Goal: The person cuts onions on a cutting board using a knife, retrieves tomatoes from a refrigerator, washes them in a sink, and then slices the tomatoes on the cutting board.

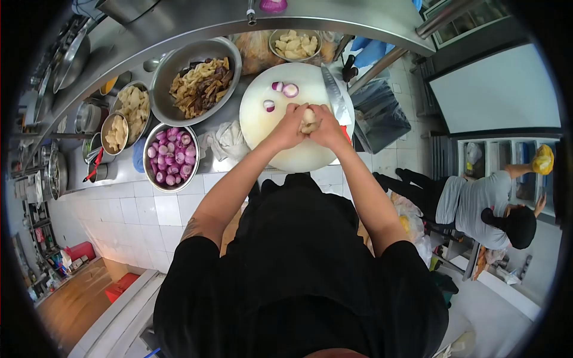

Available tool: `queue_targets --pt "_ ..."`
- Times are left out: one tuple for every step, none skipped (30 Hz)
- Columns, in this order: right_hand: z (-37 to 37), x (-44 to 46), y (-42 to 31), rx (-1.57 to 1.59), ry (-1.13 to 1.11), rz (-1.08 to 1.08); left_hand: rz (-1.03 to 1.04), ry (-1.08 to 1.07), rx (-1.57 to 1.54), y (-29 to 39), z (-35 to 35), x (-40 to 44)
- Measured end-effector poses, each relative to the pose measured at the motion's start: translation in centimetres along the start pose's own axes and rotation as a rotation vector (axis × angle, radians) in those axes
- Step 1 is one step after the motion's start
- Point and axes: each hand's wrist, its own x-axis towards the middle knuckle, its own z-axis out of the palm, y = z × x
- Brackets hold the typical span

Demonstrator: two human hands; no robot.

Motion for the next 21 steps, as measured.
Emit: queue_targets --pt "0.0 0.2 0.2 0.019 -0.025 -0.005 -0.023 0.014 -0.035 0.0 0.1 0.0" --pt "-0.1 0.4 0.4 0.038 -0.05 -0.008 -0.047 0.027 -0.072 0.0 0.2 0.2" --pt "-0.8 1.3 0.3 0.033 -0.054 -0.015 -0.047 0.036 -0.074 0.0 -0.1 1.0" --pt "-1.3 2.0 0.2 0.053 -0.066 -0.047 0.008 0.089 -0.052 -0.1 -0.4 1.4" --pt "-1.8 2.8 0.0 0.072 -0.081 -0.079 0.06 0.143 -0.03 -0.2 -0.7 1.8" --pt "-2.6 3.6 -0.7 0.07 -0.088 -0.082 0.056 0.149 -0.032 0.0 -1.2 2.4" --pt "-3.5 4.4 -1.4 0.044 -0.101 -0.119 0.064 0.153 -0.017 0.3 -2.1 3.1" --pt "-4.2 5.0 -2.2 0.019 -0.115 -0.155 0.071 0.156 -0.004 0.7 -2.9 3.6" --pt "-4.7 5.4 -2.7 0.019 -0.125 -0.16 0.063 0.164 -0.005 1.0 -3.5 4.0" --pt "-4.9 5.8 -3.0 0.029 -0.119 -0.141 0.063 0.165 -0.014 1.4 -4.1 4.3" --pt "-5.2 6.2 -3.6 0.04 -0.116 -0.124 0.061 0.169 -0.021 1.9 -4.7 4.3" --pt "-5.7 5.9 -4.8 0.06 -0.107 -0.097 0.015 0.162 -0.049 2.8 -5.2 4.0" --pt "-5.7 5.6 -5.3 0.065 -0.124 -0.11 0.0 0.177 -0.045 3.1 -5.3 3.6" --pt "-5.6 5.4 -5.7 0.036 -0.12 -0.101 -0.005 0.182 -0.058 3.4 -5.2 3.1" --pt "-5.5 5.1 -5.9 0.004 -0.112 -0.09 -0.007 0.185 -0.074 3.6 -5.2 2.7" --pt "-5.0 4.6 -5.4 0.009 -0.105 -0.13 0.011 0.18 -0.073 3.0 -4.7 2.3" --pt "-4.5 4.1 -5.1 0.009 -0.11 -0.137 0.007 0.188 -0.072 2.7 -4.1 1.8" --pt "-4.0 3.5 -4.9 0.001 -0.106 -0.126 -0.018 0.183 -0.099 2.7 -3.5 1.1" --pt "-3.5 2.8 -4.5 -0.006 -0.099 -0.113 -0.043 0.174 -0.126 2.6 -2.9 0.5" --pt "-2.8 2.3 -3.9 -0.059 -0.127 -0.11 -0.086 0.158 -0.143 2.2 -2.3 0.0" --pt "-2.3 1.7 -3.8 -0.06 -0.122 -0.106 -0.081 0.154 -0.143 1.9 -1.8 -0.6"
